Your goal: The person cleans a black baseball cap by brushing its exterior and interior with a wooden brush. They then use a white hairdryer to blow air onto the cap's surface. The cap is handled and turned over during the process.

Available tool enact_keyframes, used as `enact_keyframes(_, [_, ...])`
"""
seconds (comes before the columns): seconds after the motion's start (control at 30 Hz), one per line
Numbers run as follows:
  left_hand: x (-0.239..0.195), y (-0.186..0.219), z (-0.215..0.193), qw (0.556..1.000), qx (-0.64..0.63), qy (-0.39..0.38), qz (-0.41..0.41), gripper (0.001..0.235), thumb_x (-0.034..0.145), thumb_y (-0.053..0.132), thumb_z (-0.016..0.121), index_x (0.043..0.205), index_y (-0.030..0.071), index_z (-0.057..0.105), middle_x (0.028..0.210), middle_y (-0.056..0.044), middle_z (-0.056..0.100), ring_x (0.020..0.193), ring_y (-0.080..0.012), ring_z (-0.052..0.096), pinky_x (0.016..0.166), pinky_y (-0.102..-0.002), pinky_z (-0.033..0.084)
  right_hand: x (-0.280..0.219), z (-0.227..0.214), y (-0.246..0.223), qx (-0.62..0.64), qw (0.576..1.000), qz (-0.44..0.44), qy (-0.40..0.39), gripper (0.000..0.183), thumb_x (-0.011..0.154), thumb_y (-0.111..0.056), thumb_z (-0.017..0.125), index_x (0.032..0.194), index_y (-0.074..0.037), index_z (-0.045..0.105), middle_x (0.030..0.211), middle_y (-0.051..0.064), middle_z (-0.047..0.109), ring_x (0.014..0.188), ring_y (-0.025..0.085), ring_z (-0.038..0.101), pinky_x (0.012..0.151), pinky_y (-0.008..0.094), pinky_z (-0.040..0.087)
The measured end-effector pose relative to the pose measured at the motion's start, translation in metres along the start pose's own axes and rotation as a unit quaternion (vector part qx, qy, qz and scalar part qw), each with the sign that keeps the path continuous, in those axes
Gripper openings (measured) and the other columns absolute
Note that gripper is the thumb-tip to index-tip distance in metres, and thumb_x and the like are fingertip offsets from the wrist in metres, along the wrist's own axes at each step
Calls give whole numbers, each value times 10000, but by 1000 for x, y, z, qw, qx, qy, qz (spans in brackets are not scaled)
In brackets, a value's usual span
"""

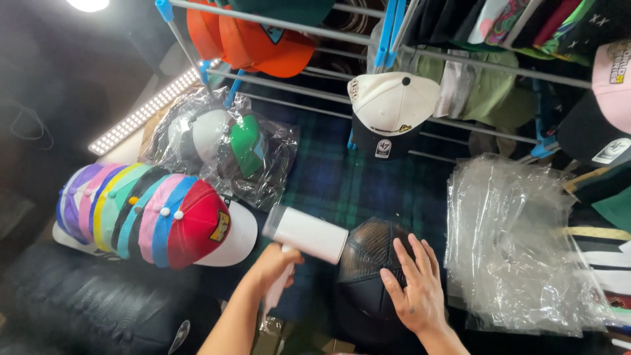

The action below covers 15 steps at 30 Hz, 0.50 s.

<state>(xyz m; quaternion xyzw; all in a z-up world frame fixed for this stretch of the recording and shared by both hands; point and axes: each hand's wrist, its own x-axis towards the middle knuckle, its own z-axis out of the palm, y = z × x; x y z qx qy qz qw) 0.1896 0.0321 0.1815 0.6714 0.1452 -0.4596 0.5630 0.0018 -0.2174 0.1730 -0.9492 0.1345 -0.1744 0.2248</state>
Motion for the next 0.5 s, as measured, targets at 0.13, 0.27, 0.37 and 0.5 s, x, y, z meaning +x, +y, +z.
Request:
enact_keyframes(0.13, [44, 65, 9, 997, 52, -42, 46, 247, 646, 55, 633, 875, 26, 544, 620, -107, 402, 499, -217, 402, 431, -355, 320, 0, 1, 1, -1, 1000, 5, -7, 637, 963, -476, 534, 1494, -125, 525, 1598, 191, 427, 1525, 393, 316, 1198, 542, 325])
enact_keyframes(0.27, [-8, 162, 40, 927, 369, -60, 21, 398, 761, 168, 649, 1147, 73, 633, 874, -104, 625, 692, -217, 594, 562, -333, 486, 1, -1, 0, 4, 1000, -1, 0, 626, 967, -477, 530, 1488, -130, 533, 1592, 185, 433, 1506, 410, 335, 1171, 554, 364])
enact_keyframes(0.37, [-41, 200, 69, 834, 546, -61, 55, 345, 748, 217, 584, 1061, 78, 627, 831, -90, 629, 648, -224, 576, 576, -344, 478, 0, 0, 1, 4, 1000, -8, 5, 614, 988, -487, 499, 1492, -137, 528, 1582, 186, 443, 1497, 426, 348, 1166, 567, 365])
enact_keyframes(0.5, [-51, 216, 102, 770, 630, -41, 93, 276, 783, 235, 562, 966, 63, 677, 876, -97, 682, 629, -253, 620, 573, -357, 503, 3, -2, 0, 6, 1000, 9, -16, 630, 986, -502, 498, 1477, -110, 546, 1601, 157, 421, 1529, 401, 297, 1202, 556, 300])
